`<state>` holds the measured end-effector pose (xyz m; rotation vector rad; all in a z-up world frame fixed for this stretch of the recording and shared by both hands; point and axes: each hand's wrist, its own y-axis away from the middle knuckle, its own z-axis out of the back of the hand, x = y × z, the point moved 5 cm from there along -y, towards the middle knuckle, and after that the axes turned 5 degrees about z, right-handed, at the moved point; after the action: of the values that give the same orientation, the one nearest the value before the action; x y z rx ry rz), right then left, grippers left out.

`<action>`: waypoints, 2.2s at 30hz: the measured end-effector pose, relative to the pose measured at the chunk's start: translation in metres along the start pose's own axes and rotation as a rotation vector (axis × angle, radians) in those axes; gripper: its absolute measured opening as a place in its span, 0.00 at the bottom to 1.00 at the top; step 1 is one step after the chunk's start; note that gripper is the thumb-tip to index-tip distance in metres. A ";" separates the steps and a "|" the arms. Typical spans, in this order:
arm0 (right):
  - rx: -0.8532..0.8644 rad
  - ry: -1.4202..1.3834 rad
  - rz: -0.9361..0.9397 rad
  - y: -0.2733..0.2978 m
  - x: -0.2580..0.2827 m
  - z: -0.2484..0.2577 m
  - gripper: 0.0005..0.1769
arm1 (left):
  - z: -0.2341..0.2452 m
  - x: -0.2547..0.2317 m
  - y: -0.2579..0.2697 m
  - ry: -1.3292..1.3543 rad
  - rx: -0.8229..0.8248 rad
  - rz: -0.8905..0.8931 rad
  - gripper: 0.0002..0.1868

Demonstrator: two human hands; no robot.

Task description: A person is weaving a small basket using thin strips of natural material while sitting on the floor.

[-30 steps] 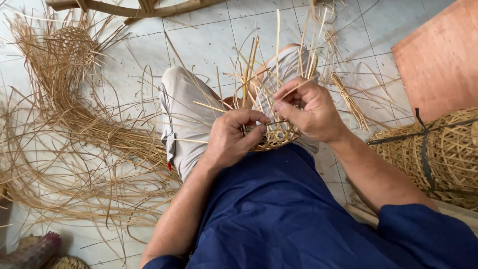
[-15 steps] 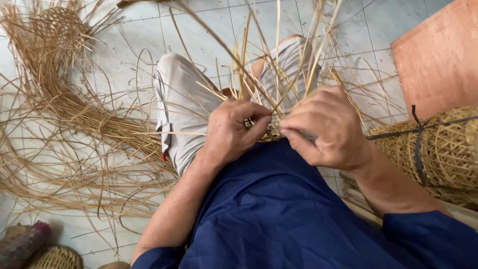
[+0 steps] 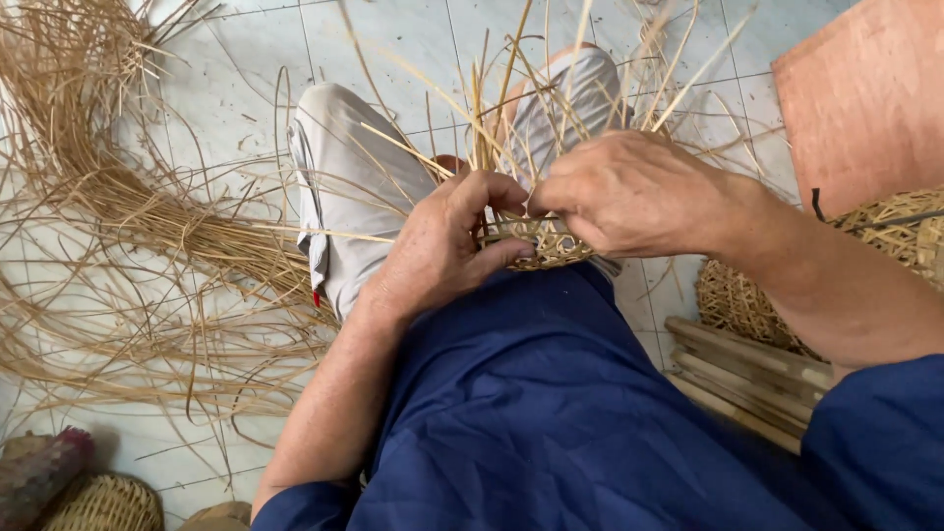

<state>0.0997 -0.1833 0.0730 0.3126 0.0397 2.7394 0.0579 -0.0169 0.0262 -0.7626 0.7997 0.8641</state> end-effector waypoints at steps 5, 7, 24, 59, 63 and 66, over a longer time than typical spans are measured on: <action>0.254 0.150 -0.064 -0.008 0.006 0.003 0.11 | 0.002 -0.002 -0.006 -0.048 -0.057 -0.024 0.22; 0.303 0.129 -0.096 -0.009 0.007 0.004 0.11 | 0.003 -0.003 -0.005 -0.045 -0.052 -0.008 0.23; 0.320 -0.758 -0.357 -0.010 -0.013 0.002 0.06 | -0.003 0.008 -0.006 -0.061 -0.076 0.030 0.28; 0.266 -0.525 -0.345 -0.002 -0.028 -0.016 0.13 | 0.077 -0.044 -0.001 -0.470 -0.078 -0.274 0.06; 0.213 -0.497 -0.272 -0.004 -0.022 -0.019 0.13 | 0.075 -0.058 -0.009 -0.903 -0.209 -0.309 0.07; 0.210 -0.498 -0.289 -0.004 -0.022 -0.019 0.12 | 0.066 -0.068 -0.012 -1.061 -0.404 -0.477 0.04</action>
<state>0.1169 -0.1877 0.0499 0.9576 0.2191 2.3053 0.0587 0.0090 0.1179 -0.6697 -0.4961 0.8447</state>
